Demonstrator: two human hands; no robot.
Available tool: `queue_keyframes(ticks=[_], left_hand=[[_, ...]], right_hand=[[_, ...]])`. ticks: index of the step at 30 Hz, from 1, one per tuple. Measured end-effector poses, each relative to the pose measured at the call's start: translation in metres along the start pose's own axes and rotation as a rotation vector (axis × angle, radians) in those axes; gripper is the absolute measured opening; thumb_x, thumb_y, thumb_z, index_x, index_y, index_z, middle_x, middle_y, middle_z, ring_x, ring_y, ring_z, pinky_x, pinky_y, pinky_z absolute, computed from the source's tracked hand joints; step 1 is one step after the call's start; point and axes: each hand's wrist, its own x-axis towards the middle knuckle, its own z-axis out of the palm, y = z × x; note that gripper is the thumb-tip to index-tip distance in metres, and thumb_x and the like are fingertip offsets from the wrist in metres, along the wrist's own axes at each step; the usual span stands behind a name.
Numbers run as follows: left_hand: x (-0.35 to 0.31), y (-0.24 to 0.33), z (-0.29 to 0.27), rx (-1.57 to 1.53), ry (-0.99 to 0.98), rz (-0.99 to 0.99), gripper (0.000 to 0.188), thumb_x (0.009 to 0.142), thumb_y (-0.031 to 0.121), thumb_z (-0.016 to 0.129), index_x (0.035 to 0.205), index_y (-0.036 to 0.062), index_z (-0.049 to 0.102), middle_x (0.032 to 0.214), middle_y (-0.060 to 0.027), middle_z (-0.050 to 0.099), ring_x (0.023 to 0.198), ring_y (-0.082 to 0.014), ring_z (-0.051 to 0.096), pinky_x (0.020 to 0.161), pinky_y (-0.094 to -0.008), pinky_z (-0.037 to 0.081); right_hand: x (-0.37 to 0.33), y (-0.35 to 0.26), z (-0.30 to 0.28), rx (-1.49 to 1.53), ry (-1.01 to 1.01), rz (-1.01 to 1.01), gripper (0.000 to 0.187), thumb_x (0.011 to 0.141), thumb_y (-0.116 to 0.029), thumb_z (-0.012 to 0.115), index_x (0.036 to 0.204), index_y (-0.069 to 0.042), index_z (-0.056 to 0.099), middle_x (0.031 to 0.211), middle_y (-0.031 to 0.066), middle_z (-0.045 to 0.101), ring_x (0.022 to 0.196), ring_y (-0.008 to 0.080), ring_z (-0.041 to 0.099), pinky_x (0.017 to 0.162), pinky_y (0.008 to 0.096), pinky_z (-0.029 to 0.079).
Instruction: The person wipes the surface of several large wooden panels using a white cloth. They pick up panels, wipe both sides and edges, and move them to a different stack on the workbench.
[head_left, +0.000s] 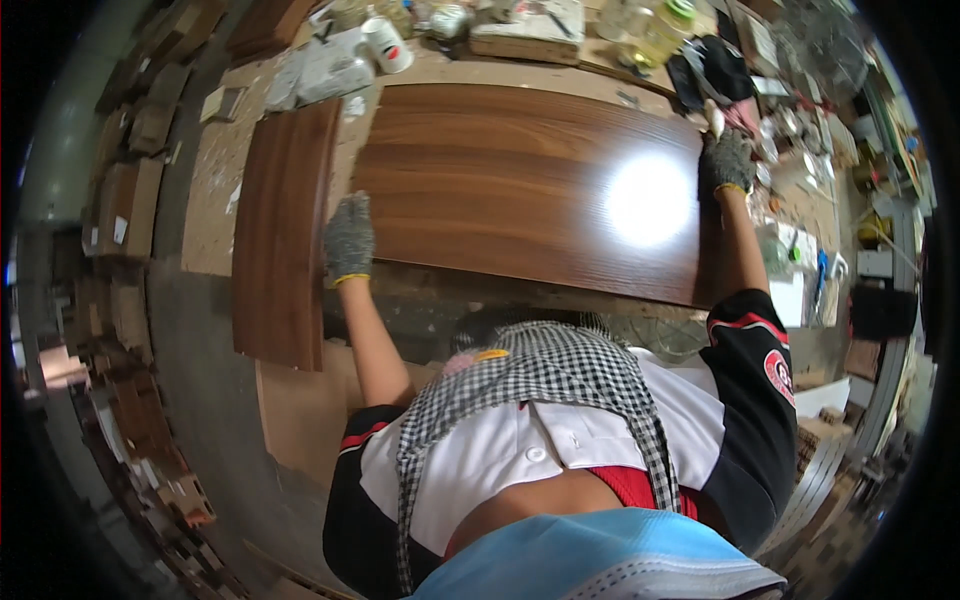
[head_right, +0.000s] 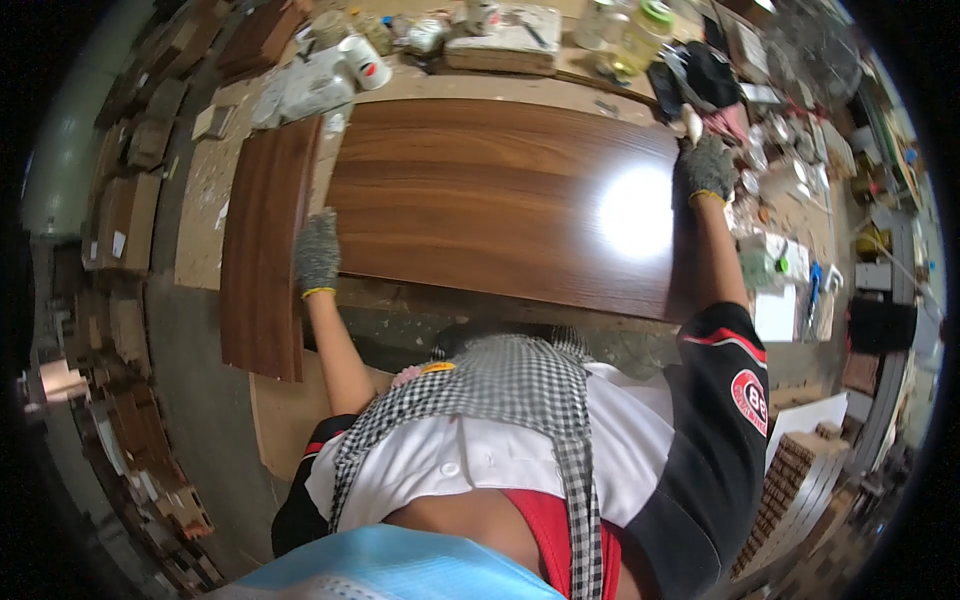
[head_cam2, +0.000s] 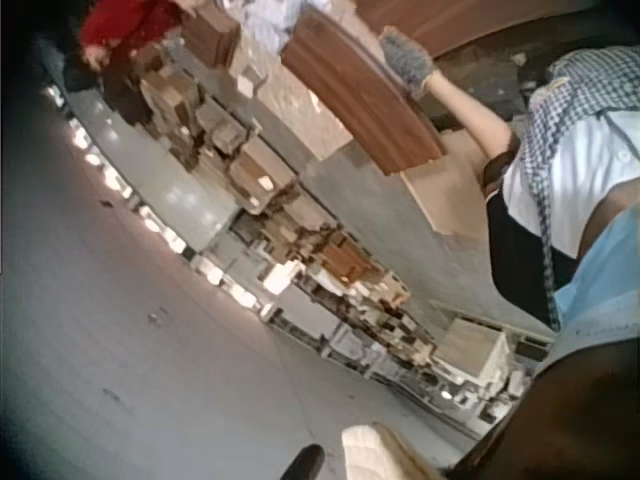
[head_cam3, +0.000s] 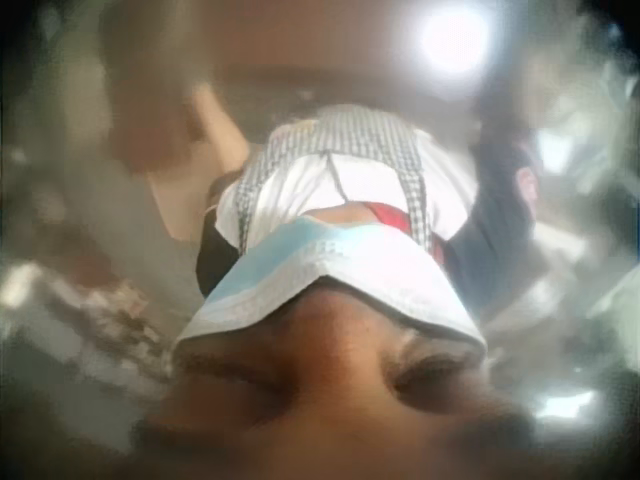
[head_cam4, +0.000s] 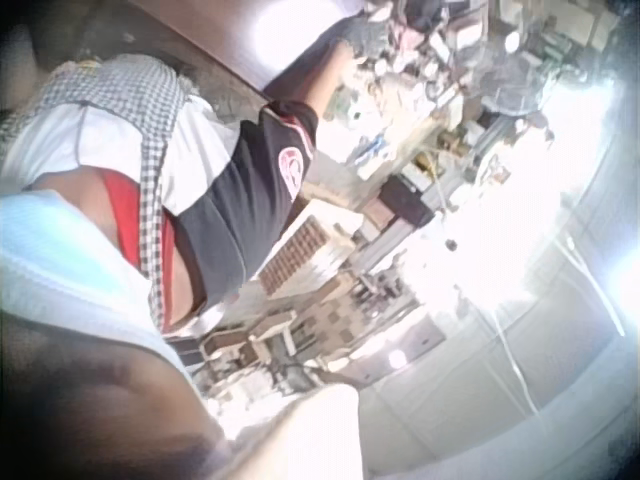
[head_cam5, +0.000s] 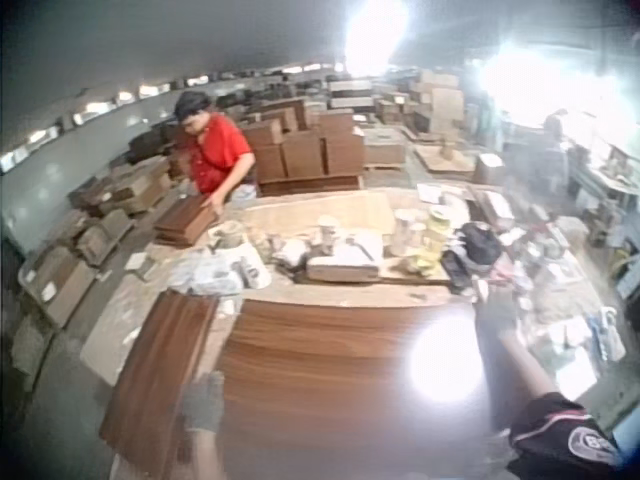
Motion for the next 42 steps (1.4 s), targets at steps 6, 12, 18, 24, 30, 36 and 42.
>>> queue_keyframes(ticks=[6, 12, 18, 24, 30, 36, 42], left_hand=[[-0.002, -0.008, -0.003, -0.206, 0.079, -0.105, 0.056, 0.105, 0.047, 0.040, 0.115, 0.0006, 0.069, 0.108, -0.0266, 0.069, 0.102, -0.0466, 0.065, 0.091, -0.0526, 0.050], [0.023, 0.007, -0.004, -0.197, -0.076, -0.164, 0.054, 0.106, 0.043, 0.041, 0.124, -0.0007, 0.067, 0.127, -0.0225, 0.065, 0.117, -0.0404, 0.061, 0.101, -0.0475, 0.048], [0.010, -0.018, -0.004, -0.065, -0.065, -0.092, 0.042, 0.104, 0.034, 0.047, 0.123, 0.0002, 0.063, 0.106, -0.0248, 0.069, 0.095, -0.0458, 0.065, 0.084, -0.0556, 0.051], [0.032, -0.102, 0.007, -1.726, -0.616, -0.197, 0.067, 0.107, 0.045, 0.041, 0.156, -0.0004, 0.030, 0.162, -0.0199, 0.033, 0.149, -0.0300, 0.033, 0.121, -0.0408, 0.029], [0.058, -0.080, -0.048, -1.524, -0.766, -0.377, 0.076, 0.106, 0.059, 0.031, 0.151, -0.0025, 0.037, 0.150, -0.0152, 0.046, 0.137, -0.0233, 0.045, 0.113, -0.0376, 0.037], [0.081, -0.086, -0.054, -1.090, -0.830, -0.163, 0.064, 0.109, 0.050, 0.032, 0.146, 0.0011, 0.050, 0.142, -0.0109, 0.060, 0.129, -0.0206, 0.057, 0.112, -0.0360, 0.042], [0.097, -0.119, -0.065, -1.039, -0.730, 0.160, 0.043, 0.109, 0.025, 0.042, 0.143, 0.0016, 0.054, 0.142, -0.0103, 0.059, 0.131, -0.0205, 0.055, 0.114, -0.0342, 0.041]], right_hand=[[-0.068, -0.379, -0.050, 0.241, -0.137, -0.417, 0.057, 0.101, -0.051, 0.042, 0.136, -0.009, 0.057, 0.138, 0.0215, 0.056, 0.128, 0.0413, 0.050, 0.110, 0.0537, 0.034], [-0.101, -0.594, -0.040, 0.191, -0.218, -0.921, 0.051, 0.094, -0.036, 0.060, 0.139, -0.011, 0.056, 0.133, 0.0130, 0.062, 0.127, 0.0291, 0.055, 0.109, 0.0485, 0.036], [-0.200, -0.483, -0.072, 0.877, -0.078, -1.109, 0.049, 0.087, -0.005, 0.058, 0.135, -0.010, 0.058, 0.137, 0.0137, 0.059, 0.127, 0.0326, 0.055, 0.111, 0.0455, 0.040], [-0.212, -0.172, -0.138, 0.318, -0.022, -0.178, 0.049, 0.102, -0.041, 0.047, 0.141, -0.014, 0.057, 0.142, 0.0169, 0.057, 0.130, 0.0318, 0.055, 0.108, 0.0392, 0.041], [-0.253, -0.235, -0.132, 0.195, -0.141, -0.169, 0.052, 0.099, -0.045, 0.059, 0.139, -0.012, 0.054, 0.131, 0.0194, 0.060, 0.120, 0.0330, 0.058, 0.105, 0.0463, 0.042], [-0.325, -0.483, -0.094, 0.711, -0.150, -1.078, 0.060, 0.091, -0.020, 0.069, 0.147, -0.014, 0.048, 0.146, 0.0120, 0.053, 0.128, 0.0304, 0.053, 0.113, 0.0456, 0.038], [-0.359, -0.545, -0.134, 0.532, -0.770, -1.715, 0.027, 0.088, -0.022, 0.063, 0.111, -0.010, 0.072, 0.108, 0.0150, 0.072, 0.098, 0.0328, 0.070, 0.083, 0.0440, 0.057]])
